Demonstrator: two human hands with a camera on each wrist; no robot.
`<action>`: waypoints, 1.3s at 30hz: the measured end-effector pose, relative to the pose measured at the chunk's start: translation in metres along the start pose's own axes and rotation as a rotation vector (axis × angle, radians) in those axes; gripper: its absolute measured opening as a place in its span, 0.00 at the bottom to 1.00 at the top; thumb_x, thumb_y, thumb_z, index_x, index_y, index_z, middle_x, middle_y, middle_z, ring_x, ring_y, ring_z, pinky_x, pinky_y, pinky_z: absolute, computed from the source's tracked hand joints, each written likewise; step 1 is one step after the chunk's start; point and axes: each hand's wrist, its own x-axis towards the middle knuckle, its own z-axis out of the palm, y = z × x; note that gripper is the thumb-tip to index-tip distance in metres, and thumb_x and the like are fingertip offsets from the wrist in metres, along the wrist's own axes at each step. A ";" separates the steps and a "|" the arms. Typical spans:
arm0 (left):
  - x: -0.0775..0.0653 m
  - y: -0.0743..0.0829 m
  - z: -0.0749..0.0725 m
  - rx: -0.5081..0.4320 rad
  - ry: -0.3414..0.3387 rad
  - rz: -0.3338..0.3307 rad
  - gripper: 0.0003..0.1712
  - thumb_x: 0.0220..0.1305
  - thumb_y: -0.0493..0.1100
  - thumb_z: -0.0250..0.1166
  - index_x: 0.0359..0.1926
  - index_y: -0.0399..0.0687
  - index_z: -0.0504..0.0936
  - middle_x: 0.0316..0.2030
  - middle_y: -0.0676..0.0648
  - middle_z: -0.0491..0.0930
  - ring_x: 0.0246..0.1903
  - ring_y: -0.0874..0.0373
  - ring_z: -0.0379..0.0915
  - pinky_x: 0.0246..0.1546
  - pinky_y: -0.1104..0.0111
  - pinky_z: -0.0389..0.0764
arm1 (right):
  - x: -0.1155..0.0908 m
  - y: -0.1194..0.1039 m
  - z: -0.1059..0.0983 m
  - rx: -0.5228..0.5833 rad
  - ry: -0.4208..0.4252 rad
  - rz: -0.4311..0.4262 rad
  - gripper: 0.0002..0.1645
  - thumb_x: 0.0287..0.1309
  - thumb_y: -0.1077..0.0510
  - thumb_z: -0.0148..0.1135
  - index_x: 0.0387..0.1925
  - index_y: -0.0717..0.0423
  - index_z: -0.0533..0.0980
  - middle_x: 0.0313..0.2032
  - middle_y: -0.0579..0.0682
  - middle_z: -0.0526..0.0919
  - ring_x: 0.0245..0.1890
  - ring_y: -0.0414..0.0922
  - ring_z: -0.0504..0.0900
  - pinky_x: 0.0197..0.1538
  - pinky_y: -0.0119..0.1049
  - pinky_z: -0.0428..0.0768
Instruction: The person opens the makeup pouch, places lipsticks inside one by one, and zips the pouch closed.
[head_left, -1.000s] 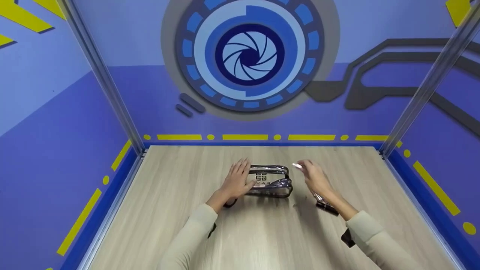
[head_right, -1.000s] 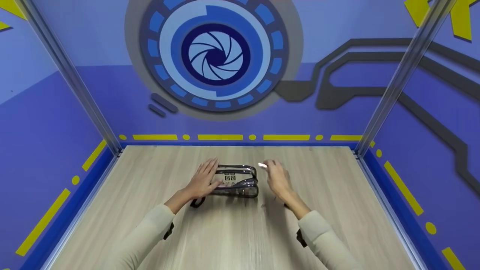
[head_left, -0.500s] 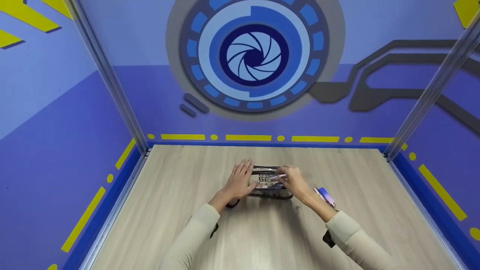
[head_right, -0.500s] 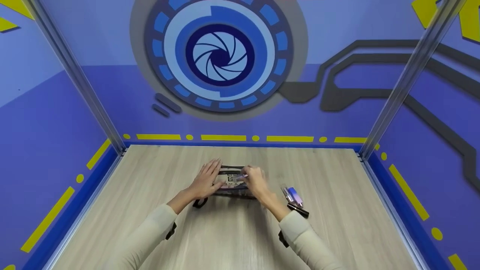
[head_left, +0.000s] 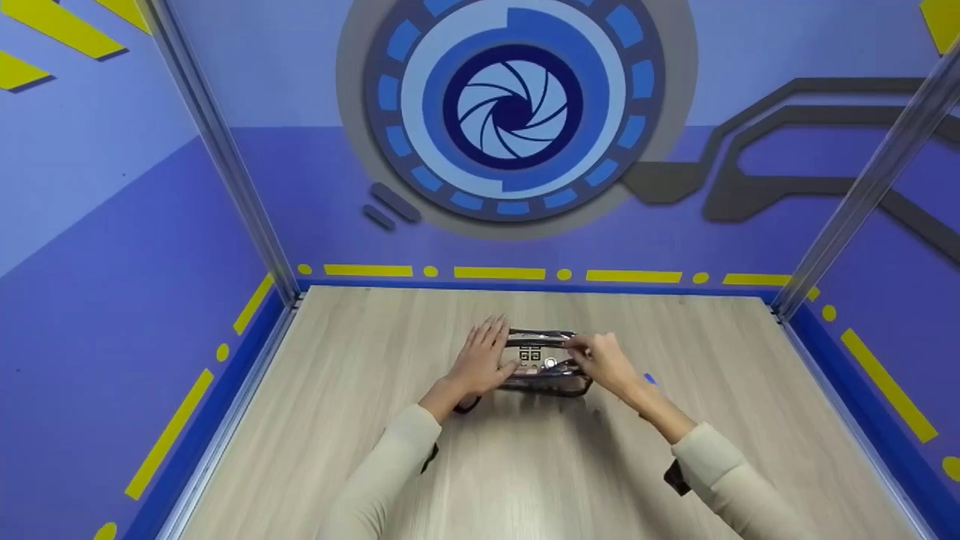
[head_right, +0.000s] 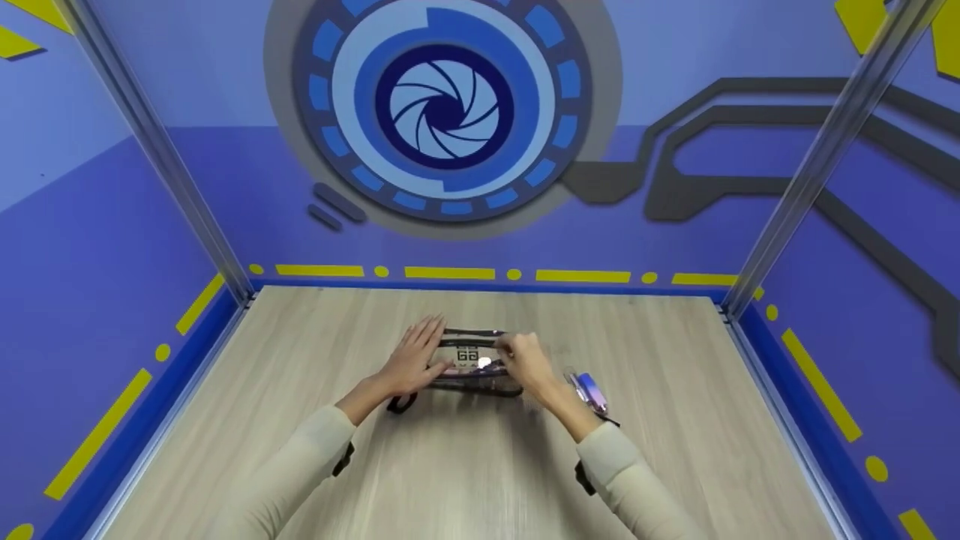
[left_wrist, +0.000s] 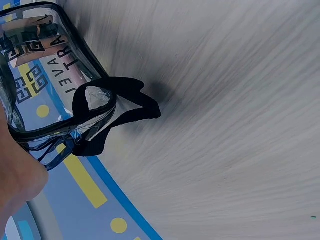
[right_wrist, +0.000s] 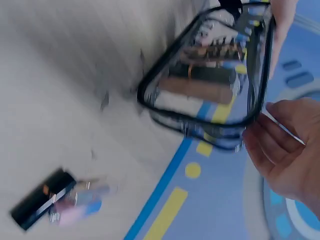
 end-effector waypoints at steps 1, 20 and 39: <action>0.000 0.000 0.000 -0.003 0.000 -0.005 0.44 0.76 0.55 0.53 0.80 0.35 0.50 0.80 0.36 0.50 0.80 0.38 0.43 0.79 0.43 0.49 | -0.001 0.003 -0.006 0.001 0.013 0.013 0.05 0.53 0.76 0.66 0.33 0.71 0.85 0.31 0.62 0.90 0.28 0.55 0.89 0.34 0.45 0.88; 0.000 0.001 -0.003 0.006 0.006 0.017 0.44 0.76 0.56 0.51 0.80 0.34 0.49 0.80 0.36 0.49 0.80 0.37 0.45 0.79 0.42 0.49 | -0.089 0.105 -0.048 -0.056 -0.397 0.713 0.23 0.56 0.68 0.61 0.52 0.79 0.76 0.41 0.71 0.85 0.35 0.53 0.84 0.38 0.48 0.83; 0.001 0.000 0.000 0.012 0.001 0.009 0.44 0.76 0.55 0.52 0.80 0.33 0.49 0.81 0.36 0.49 0.80 0.37 0.44 0.79 0.42 0.49 | -0.103 0.116 -0.043 -0.094 -0.320 0.678 0.21 0.53 0.67 0.64 0.46 0.81 0.78 0.38 0.71 0.86 0.31 0.51 0.83 0.33 0.45 0.83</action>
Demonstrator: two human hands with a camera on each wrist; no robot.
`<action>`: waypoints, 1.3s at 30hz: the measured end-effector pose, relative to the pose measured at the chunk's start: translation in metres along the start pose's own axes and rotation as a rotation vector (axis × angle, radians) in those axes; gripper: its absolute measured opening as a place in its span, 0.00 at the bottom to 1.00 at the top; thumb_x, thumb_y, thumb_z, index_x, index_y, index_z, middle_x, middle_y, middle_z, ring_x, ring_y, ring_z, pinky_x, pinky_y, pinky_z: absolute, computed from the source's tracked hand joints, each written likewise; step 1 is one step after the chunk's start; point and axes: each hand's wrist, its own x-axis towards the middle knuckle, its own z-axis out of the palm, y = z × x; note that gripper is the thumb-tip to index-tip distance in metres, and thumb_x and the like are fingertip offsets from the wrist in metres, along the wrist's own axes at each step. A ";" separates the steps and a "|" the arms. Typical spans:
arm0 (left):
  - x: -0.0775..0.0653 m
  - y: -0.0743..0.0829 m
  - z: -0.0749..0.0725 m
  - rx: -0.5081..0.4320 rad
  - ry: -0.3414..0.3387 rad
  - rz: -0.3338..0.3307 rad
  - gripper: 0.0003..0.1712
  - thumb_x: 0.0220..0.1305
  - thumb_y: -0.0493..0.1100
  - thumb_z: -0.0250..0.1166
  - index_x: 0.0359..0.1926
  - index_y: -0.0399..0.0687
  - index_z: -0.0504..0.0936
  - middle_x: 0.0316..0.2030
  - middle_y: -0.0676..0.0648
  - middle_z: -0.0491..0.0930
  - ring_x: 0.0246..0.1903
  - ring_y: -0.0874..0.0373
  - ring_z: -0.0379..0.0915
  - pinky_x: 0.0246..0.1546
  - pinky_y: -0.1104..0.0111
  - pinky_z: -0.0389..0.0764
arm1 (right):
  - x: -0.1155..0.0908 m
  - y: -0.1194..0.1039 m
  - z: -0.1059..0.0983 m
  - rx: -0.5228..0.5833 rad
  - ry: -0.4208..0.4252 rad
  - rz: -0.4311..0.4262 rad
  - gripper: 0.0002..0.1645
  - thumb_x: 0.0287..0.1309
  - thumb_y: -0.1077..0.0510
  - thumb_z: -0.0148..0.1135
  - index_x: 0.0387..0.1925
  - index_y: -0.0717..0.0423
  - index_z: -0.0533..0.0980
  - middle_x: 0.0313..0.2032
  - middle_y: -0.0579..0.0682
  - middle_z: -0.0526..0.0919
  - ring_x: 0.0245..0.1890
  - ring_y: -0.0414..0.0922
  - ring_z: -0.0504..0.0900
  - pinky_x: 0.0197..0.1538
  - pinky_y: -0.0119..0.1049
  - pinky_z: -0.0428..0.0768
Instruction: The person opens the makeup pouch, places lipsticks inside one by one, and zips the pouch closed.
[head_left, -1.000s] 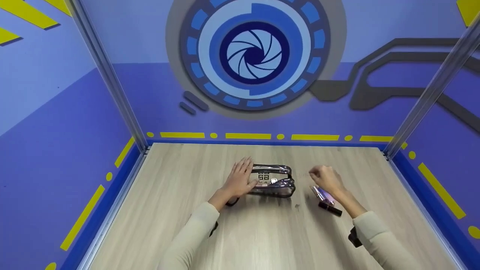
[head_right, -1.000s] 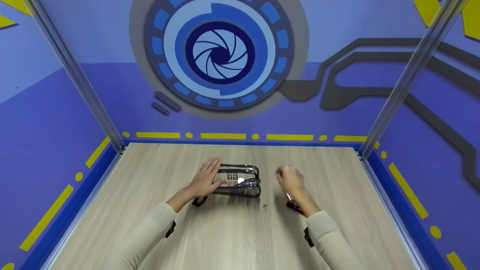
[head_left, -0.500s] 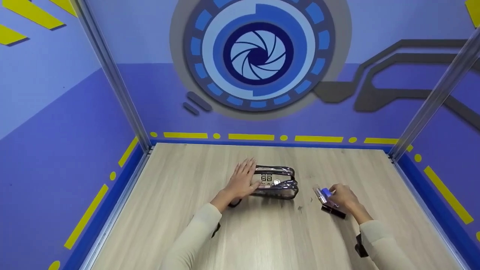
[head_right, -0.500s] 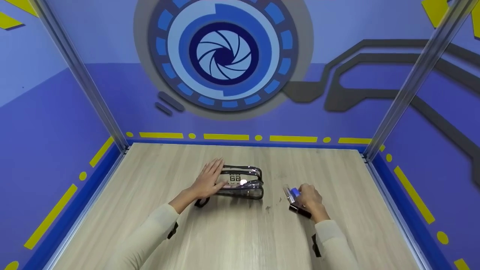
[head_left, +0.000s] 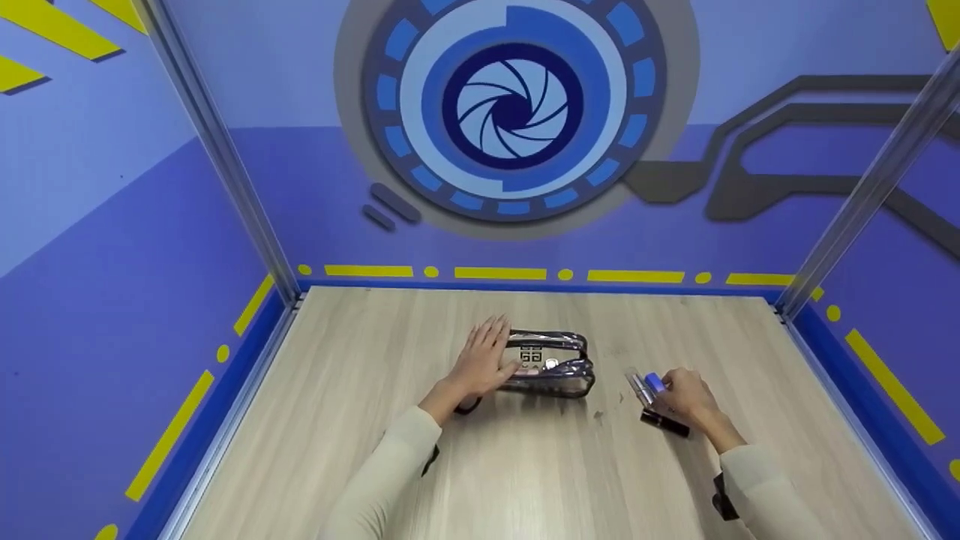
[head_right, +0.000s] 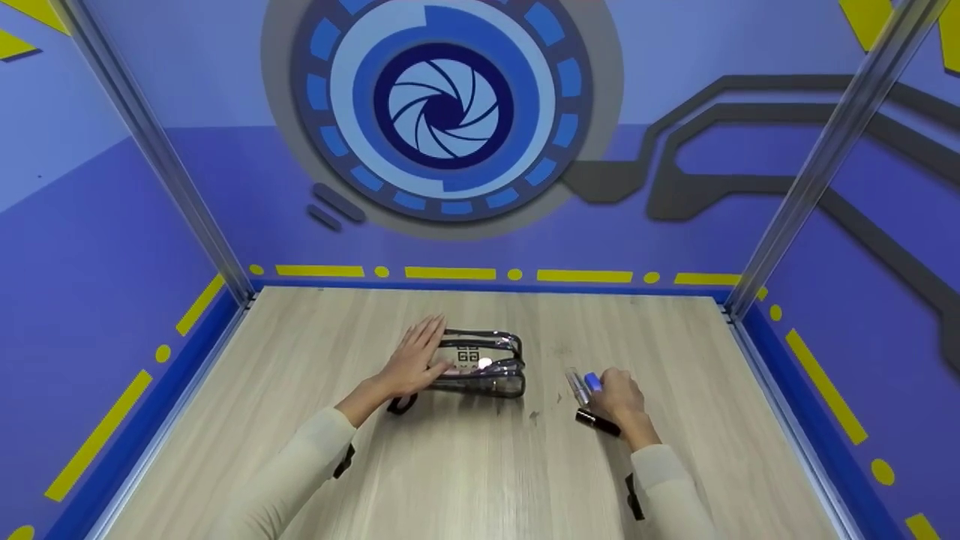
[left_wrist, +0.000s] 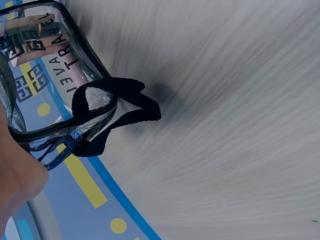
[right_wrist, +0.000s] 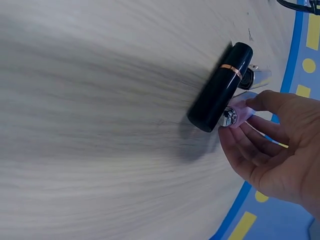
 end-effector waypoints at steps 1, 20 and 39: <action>0.000 0.000 0.000 -0.002 -0.002 -0.001 0.44 0.76 0.55 0.52 0.80 0.33 0.49 0.81 0.36 0.49 0.80 0.37 0.44 0.79 0.42 0.49 | 0.000 0.000 0.001 -0.005 0.003 -0.001 0.21 0.52 0.67 0.64 0.46 0.80 0.79 0.37 0.70 0.86 0.30 0.50 0.82 0.33 0.45 0.82; 0.002 -0.002 -0.001 -0.014 -0.053 -0.017 0.45 0.76 0.57 0.51 0.81 0.36 0.47 0.82 0.38 0.46 0.81 0.40 0.40 0.80 0.44 0.46 | 0.014 -0.062 -0.029 0.041 0.348 -0.232 0.16 0.59 0.69 0.63 0.49 0.74 0.81 0.44 0.71 0.85 0.44 0.66 0.84 0.48 0.63 0.82; 0.000 -0.003 0.002 -0.013 -0.027 -0.002 0.46 0.76 0.57 0.50 0.81 0.37 0.45 0.82 0.39 0.44 0.82 0.41 0.38 0.80 0.44 0.46 | 0.015 -0.158 -0.007 -0.391 0.314 -0.811 0.22 0.50 0.77 0.66 0.46 0.60 0.87 0.40 0.57 0.84 0.42 0.55 0.80 0.42 0.51 0.80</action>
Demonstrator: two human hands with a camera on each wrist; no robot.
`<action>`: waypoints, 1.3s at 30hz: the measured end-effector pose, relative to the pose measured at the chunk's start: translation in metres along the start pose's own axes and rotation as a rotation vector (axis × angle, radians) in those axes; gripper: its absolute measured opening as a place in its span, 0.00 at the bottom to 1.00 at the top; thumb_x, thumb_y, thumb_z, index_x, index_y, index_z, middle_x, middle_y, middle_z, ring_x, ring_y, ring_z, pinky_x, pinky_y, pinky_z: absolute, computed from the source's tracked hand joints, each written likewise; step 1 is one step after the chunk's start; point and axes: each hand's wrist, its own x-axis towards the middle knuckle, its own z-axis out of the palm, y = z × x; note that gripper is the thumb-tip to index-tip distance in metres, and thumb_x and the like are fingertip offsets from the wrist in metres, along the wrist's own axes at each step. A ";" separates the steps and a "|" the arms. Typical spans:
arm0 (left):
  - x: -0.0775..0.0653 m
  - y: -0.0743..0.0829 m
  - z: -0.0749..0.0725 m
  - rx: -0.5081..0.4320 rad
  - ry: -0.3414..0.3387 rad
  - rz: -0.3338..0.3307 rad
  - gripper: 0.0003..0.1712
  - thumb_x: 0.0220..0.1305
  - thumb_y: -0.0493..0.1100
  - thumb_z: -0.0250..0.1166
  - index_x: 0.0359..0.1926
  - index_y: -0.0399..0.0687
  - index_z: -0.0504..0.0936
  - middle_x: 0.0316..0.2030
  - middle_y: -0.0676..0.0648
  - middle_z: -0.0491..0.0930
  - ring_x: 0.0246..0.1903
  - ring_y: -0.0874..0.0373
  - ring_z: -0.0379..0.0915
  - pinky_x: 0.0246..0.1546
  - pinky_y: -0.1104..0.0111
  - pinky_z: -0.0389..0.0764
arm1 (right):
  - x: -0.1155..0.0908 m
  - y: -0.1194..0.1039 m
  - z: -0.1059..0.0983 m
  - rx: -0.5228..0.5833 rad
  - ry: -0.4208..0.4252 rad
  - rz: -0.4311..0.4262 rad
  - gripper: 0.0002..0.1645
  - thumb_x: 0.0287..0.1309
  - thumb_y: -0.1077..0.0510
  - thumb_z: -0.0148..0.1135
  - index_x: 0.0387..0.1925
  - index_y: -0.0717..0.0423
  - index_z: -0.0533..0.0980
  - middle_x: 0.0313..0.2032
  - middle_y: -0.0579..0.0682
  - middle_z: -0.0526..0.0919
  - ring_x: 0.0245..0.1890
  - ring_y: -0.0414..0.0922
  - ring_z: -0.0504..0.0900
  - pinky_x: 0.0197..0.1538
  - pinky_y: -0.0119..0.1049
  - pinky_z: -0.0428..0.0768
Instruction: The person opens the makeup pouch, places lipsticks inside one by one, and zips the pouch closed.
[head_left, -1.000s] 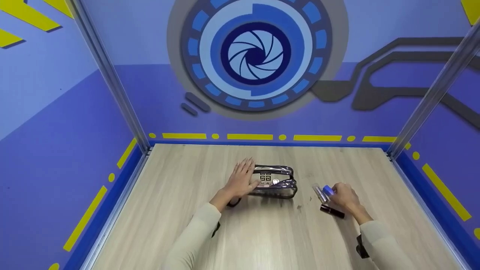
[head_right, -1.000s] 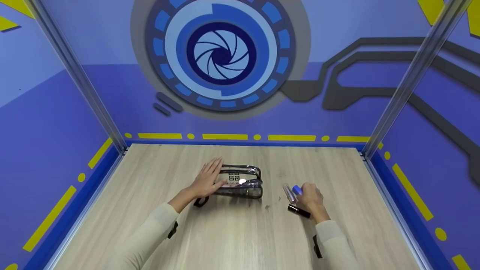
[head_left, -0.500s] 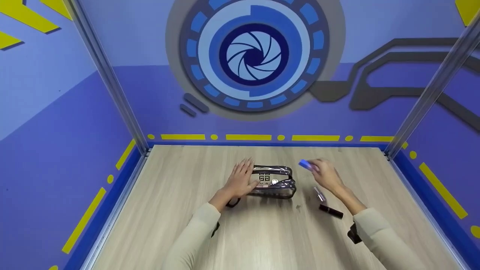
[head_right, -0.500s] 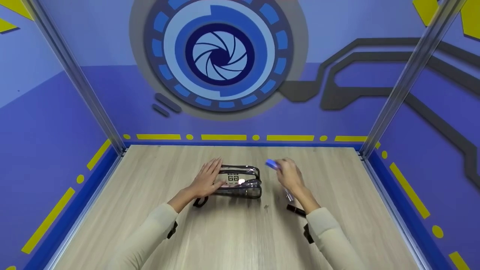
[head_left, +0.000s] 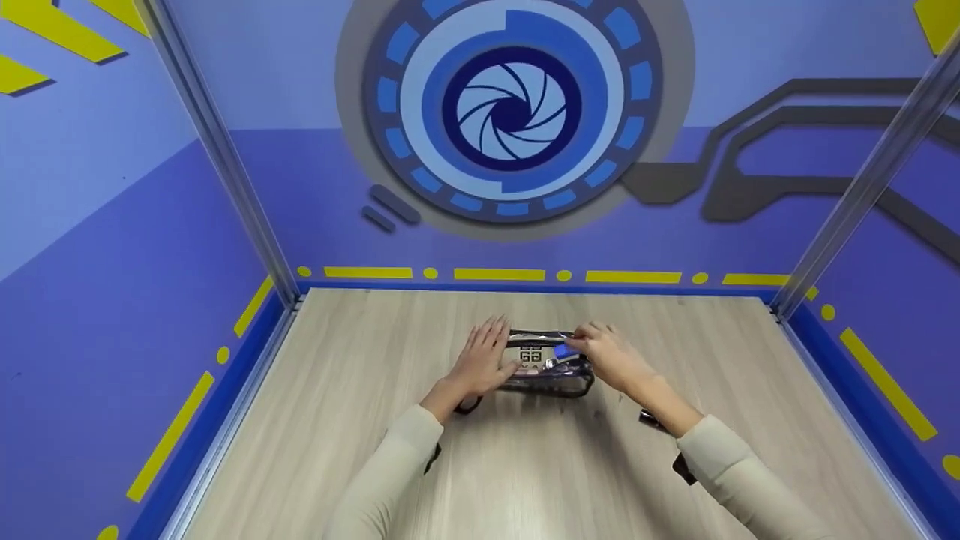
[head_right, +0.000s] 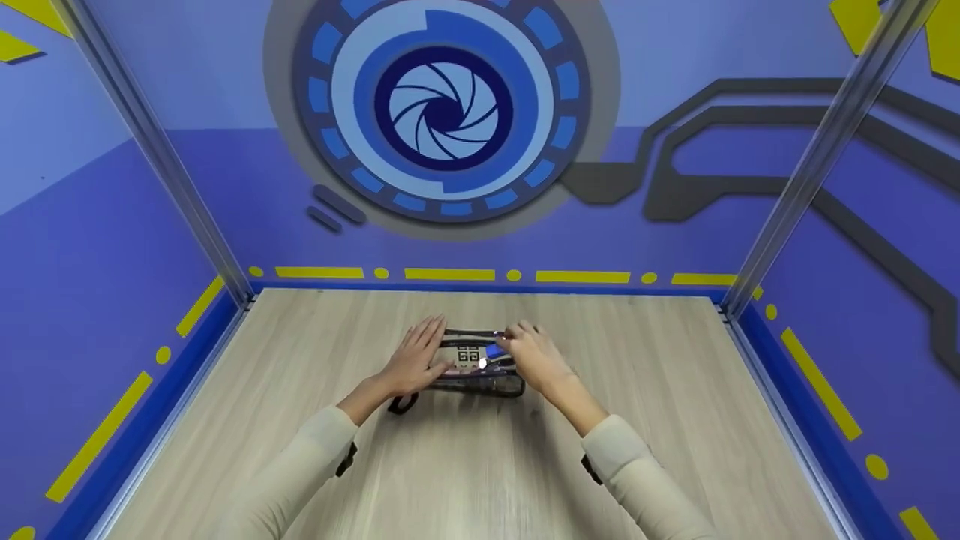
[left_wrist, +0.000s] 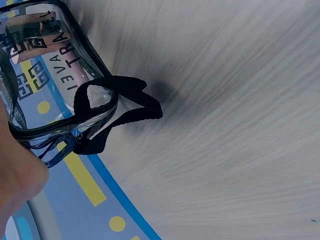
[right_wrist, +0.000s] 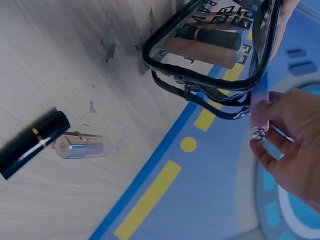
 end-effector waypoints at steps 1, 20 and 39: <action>0.000 0.000 0.000 -0.001 0.000 -0.001 0.46 0.77 0.57 0.51 0.81 0.37 0.45 0.82 0.39 0.44 0.82 0.41 0.38 0.80 0.44 0.46 | 0.001 -0.003 -0.002 -0.046 -0.027 0.001 0.21 0.50 0.76 0.68 0.45 0.58 0.87 0.40 0.56 0.84 0.42 0.54 0.80 0.43 0.51 0.80; 0.001 0.005 0.001 -0.013 0.003 -0.006 0.45 0.77 0.56 0.52 0.81 0.37 0.47 0.82 0.39 0.46 0.81 0.40 0.41 0.80 0.44 0.46 | 0.024 -0.030 0.014 -0.061 -0.200 0.032 0.09 0.51 0.71 0.71 0.27 0.54 0.85 0.28 0.51 0.86 0.31 0.51 0.85 0.33 0.47 0.85; 0.001 0.002 -0.004 0.002 -0.018 -0.015 0.45 0.77 0.56 0.50 0.81 0.36 0.45 0.82 0.38 0.46 0.81 0.40 0.40 0.80 0.44 0.46 | 0.023 -0.003 -0.003 0.215 -0.041 0.175 0.06 0.58 0.70 0.67 0.36 0.61 0.88 0.34 0.55 0.91 0.33 0.52 0.90 0.38 0.44 0.88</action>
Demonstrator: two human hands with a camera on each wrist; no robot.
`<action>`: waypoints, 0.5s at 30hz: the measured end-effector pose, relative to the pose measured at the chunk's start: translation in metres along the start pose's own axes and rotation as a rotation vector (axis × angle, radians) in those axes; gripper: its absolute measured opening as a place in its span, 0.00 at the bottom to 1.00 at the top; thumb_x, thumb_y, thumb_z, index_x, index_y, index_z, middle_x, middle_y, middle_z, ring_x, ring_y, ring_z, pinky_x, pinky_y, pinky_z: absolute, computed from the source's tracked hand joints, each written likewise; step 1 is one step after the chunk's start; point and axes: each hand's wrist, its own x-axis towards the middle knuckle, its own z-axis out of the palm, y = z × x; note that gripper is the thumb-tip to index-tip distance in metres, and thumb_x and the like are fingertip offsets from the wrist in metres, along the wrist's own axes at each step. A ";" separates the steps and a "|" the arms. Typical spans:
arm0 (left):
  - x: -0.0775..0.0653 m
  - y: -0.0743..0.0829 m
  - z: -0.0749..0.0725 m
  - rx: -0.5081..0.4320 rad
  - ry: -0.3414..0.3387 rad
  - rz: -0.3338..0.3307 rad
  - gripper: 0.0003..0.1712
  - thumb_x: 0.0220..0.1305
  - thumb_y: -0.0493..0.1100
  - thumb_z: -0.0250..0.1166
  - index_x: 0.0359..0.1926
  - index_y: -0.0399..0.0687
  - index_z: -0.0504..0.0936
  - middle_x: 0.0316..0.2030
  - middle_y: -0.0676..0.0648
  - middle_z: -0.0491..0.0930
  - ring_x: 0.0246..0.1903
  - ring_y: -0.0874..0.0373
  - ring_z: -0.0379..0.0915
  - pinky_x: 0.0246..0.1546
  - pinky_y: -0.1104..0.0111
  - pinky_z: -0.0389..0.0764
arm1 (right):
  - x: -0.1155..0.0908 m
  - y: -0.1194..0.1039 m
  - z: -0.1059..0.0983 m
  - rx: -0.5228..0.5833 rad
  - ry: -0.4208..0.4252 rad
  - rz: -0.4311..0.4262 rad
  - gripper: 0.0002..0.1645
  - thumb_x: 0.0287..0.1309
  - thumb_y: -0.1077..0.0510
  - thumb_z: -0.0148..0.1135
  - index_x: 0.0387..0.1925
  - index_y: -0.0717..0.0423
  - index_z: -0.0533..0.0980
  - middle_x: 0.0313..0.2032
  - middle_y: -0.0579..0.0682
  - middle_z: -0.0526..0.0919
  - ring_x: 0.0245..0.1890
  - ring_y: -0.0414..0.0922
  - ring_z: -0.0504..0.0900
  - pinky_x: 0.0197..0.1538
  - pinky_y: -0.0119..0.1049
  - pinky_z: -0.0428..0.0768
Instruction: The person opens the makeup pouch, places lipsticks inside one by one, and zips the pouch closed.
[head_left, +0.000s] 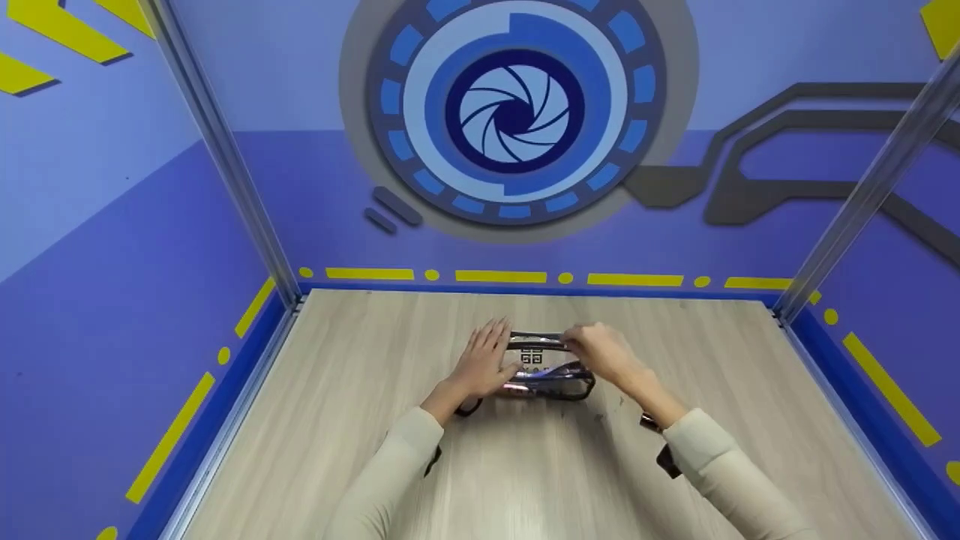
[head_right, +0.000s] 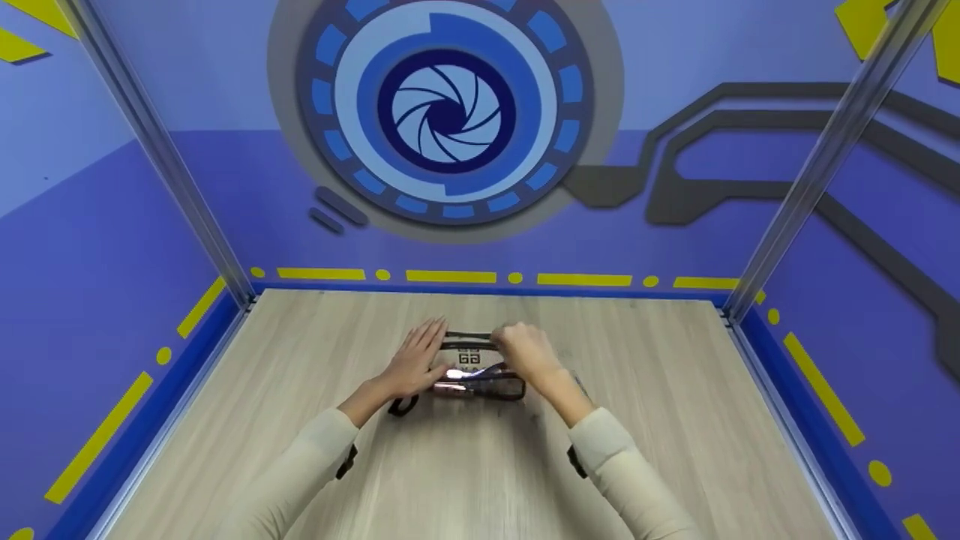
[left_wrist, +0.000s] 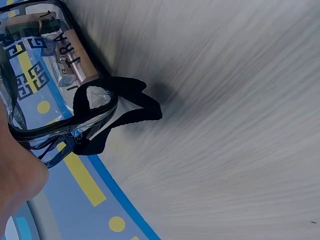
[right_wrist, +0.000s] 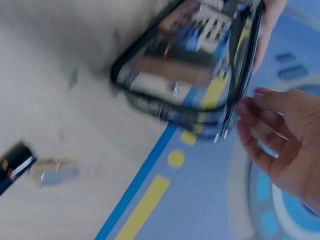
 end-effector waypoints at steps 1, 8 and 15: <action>0.000 0.000 0.000 -0.001 -0.001 -0.005 0.45 0.77 0.56 0.50 0.81 0.36 0.45 0.82 0.38 0.46 0.81 0.41 0.40 0.80 0.44 0.47 | -0.002 0.007 -0.003 0.031 0.038 0.006 0.07 0.57 0.71 0.67 0.35 0.63 0.87 0.33 0.57 0.90 0.33 0.53 0.90 0.38 0.45 0.88; 0.002 0.002 -0.002 -0.011 0.000 -0.004 0.45 0.77 0.55 0.52 0.81 0.35 0.47 0.81 0.36 0.47 0.81 0.39 0.40 0.80 0.43 0.46 | -0.037 0.061 -0.013 0.071 -0.013 0.237 0.08 0.55 0.74 0.63 0.36 0.72 0.85 0.33 0.64 0.89 0.33 0.58 0.88 0.38 0.52 0.87; -0.002 0.003 0.001 -0.026 0.029 0.010 0.44 0.76 0.55 0.52 0.80 0.33 0.49 0.80 0.35 0.49 0.80 0.36 0.43 0.79 0.41 0.47 | -0.084 0.092 0.002 0.074 -0.407 0.504 0.24 0.62 0.60 0.68 0.54 0.74 0.78 0.46 0.70 0.85 0.42 0.61 0.85 0.44 0.57 0.84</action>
